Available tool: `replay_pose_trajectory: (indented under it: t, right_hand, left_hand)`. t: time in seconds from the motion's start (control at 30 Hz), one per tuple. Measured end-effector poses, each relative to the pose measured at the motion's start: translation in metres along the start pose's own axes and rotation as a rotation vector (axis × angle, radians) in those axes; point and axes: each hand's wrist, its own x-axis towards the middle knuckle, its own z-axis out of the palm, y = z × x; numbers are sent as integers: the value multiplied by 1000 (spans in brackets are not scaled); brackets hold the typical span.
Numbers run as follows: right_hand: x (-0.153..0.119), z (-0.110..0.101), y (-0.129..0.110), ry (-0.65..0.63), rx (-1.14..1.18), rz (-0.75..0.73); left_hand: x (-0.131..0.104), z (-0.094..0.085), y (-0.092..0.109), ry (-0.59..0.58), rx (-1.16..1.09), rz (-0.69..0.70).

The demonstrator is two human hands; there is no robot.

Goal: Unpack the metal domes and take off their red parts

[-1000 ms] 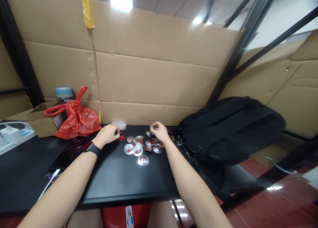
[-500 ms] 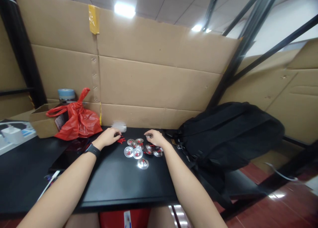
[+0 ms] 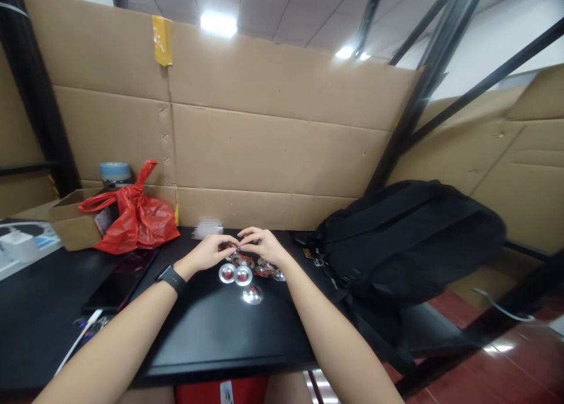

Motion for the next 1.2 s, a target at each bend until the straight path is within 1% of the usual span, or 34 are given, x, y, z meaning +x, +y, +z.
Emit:
replay_pose_trajectory:
  t: [0.1, 0.2, 0.23, 0.3, 0.37, 0.43, 0.47, 0.53, 0.6, 0.67, 0.8, 0.9, 0.97, 1.0, 1.03, 1.1, 1.13, 1.2]
  right_hand:
    - [0, 2, -7, -6, 44, 2]
    - [1, 6, -7, -53, 46, 27]
    - [1, 6, -6, -69, 64, 48]
    - [2, 5, 1, -60, 120, 98]
    - [2, 1, 12, 31, 154, 153]
    - [0, -7, 26, 186, 106, 223]
    - [-2, -12, 34, 268, 44, 270]
    - [-7, -21, 49, 398, -150, 371]
    - [-13, -27, 61, 423, -361, 449]
    - [-19, -28, 69, 398, -485, 495]
    - [-23, -25, 74, 368, -562, 529]
    - [-19, -23, 67, 356, -616, 531]
    - [-14, -21, 56, 318, -627, 475]
    - [-11, -19, 49, 269, -607, 414]
    - [-8, -16, 42, 190, -566, 327]
    - [-3, -7, 26, -6, -413, 135]
    - [-1, -1, 18, -93, -349, 73]
    - [3, 11, 7, -204, -327, 31]
  left_hand:
    - [0, -1, 4, -51, -76, -22]
    - [0, -6, 3, -90, -24, -11]
    - [0, -9, 1, -80, 17, -11]
    - [-1, -15, -5, -14, 112, -16]
    - [-2, -22, -15, 81, 200, -25]
    - [-5, -28, -27, 148, 272, -41]
    - [-6, -30, -34, 152, 296, -48]
    - [-9, -32, -46, 123, 317, -53]
    - [-12, -31, -55, 88, 325, -49]
    - [-12, -28, -61, 80, 341, -39]
    - [-12, -23, -65, 89, 356, -38]
    - [-10, -20, -64, 51, 347, -50]
    - [-9, -18, -62, 40, 353, -53]
    - [-8, -18, -60, 38, 355, -53]
    - [-8, -17, -58, 35, 356, -52]
    - [-7, -17, -54, 27, 355, -49]
    - [-7, -17, -52, 24, 354, -46]
    - [-7, -17, -50, 22, 351, -46]
